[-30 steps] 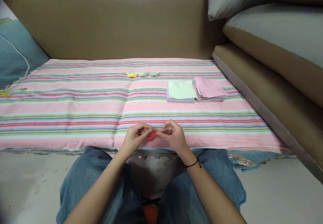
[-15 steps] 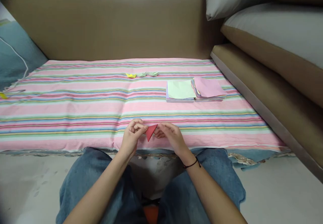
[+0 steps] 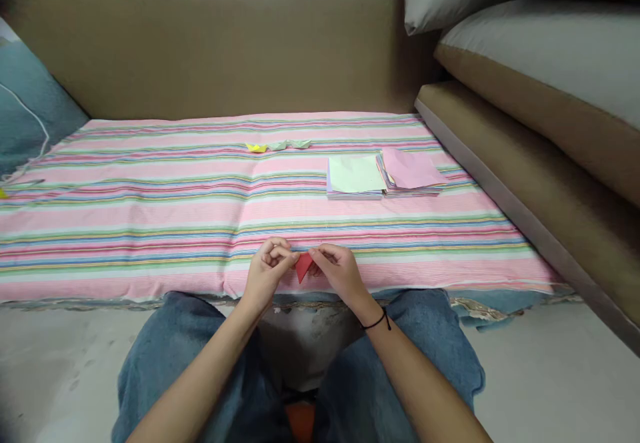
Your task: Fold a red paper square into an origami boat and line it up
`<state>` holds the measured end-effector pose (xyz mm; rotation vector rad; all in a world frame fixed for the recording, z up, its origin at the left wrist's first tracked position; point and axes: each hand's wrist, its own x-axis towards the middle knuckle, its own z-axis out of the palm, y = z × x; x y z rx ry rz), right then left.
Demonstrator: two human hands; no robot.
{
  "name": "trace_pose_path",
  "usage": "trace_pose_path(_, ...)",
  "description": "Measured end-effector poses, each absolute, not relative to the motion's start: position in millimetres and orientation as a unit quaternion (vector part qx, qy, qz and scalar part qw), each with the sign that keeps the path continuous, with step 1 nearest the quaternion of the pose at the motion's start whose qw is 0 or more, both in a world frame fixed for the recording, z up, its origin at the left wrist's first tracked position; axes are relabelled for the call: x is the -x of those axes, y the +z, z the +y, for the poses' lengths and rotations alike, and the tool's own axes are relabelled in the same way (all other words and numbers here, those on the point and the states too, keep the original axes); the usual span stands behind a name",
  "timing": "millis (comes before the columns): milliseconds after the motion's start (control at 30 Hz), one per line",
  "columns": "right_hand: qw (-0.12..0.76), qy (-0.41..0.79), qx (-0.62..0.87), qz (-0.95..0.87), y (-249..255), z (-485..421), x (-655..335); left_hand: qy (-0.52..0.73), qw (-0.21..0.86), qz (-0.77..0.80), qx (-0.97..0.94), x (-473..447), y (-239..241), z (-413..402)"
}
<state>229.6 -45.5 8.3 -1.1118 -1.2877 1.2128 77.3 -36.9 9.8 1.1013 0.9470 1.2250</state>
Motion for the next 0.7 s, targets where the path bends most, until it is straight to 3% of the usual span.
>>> trace_pose_path(700, 0.471, 0.537, 0.434, -0.549, 6.1, -49.4, -224.9, 0.536, 0.622, 0.390, -0.416, -81.2, 8.6, -36.8)
